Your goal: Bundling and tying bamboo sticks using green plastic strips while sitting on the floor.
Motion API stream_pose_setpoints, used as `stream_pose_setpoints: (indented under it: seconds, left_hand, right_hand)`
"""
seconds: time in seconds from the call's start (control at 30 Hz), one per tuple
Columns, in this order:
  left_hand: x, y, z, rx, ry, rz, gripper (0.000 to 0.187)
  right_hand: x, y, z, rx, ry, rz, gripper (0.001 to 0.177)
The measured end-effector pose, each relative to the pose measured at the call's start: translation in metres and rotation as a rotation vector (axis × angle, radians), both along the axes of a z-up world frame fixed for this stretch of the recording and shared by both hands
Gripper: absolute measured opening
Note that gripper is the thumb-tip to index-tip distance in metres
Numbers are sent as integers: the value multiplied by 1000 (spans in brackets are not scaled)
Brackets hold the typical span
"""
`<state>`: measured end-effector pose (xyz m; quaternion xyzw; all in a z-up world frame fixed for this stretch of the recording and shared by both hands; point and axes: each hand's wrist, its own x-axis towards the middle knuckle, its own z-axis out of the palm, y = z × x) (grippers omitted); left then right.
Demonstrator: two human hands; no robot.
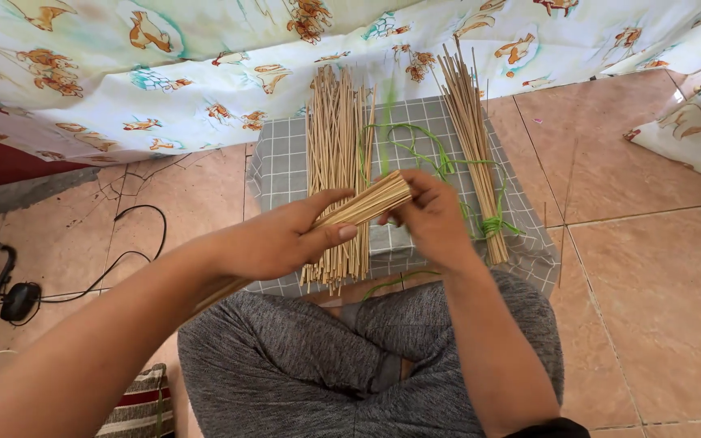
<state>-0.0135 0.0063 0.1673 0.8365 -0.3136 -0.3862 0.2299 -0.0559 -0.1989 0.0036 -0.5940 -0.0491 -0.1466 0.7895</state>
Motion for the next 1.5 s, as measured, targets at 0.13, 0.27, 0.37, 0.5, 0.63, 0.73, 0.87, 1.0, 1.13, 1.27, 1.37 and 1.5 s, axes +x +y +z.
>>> stream_pose_setpoints:
  seconds: [0.13, 0.27, 0.37, 0.5, 0.63, 0.73, 0.87, 1.0, 1.13, 1.27, 1.37, 1.5]
  left_hand:
    - [1, 2, -10, -97, 84, 81, 81]
    - [6, 0, -21, -292, 215, 81, 66]
    - [12, 0, -27, -293, 155, 64, 61]
    - [12, 4, -14, -129, -82, 123, 66]
    - [15, 11, -19, -46, -113, 108, 65]
    - [18, 13, -26, -28, -155, 129, 62]
    - [20, 11, -17, 116, -203, 116, 57]
    - [-18, -13, 52, 422, -291, -133, 40]
    - [-36, -8, 15, 423, -81, -368, 30]
    - [-32, -7, 36, 276, -5, -237, 55]
    - [-13, 5, 34, 311, -176, -122, 54]
    - [-12, 25, 9, 475, -316, -268, 29]
  right_hand:
    - [-6, 21, -7, 45, 4, 54, 5]
    - [-11, 30, 3, 35, -42, 129, 8]
    - [-17, 30, 20, -2, -30, 151, 10]
    - [-25, 22, 38, -268, -32, 119, 17]
    - [-40, 16, 71, -619, -137, 69, 18]
    - [-44, 17, 77, -696, -150, 31, 19]
    - [-47, 11, 87, -902, -134, 104, 19]
    - [-58, -5, 94, -1164, -141, 130, 22]
    - [-37, -12, 66, -853, -199, 205, 15]
    - [-19, -5, 9, -398, -191, 448, 17]
    - [-31, 13, 40, -630, -101, 483, 19]
    - [-46, 9, 62, -1120, -29, 404, 30]
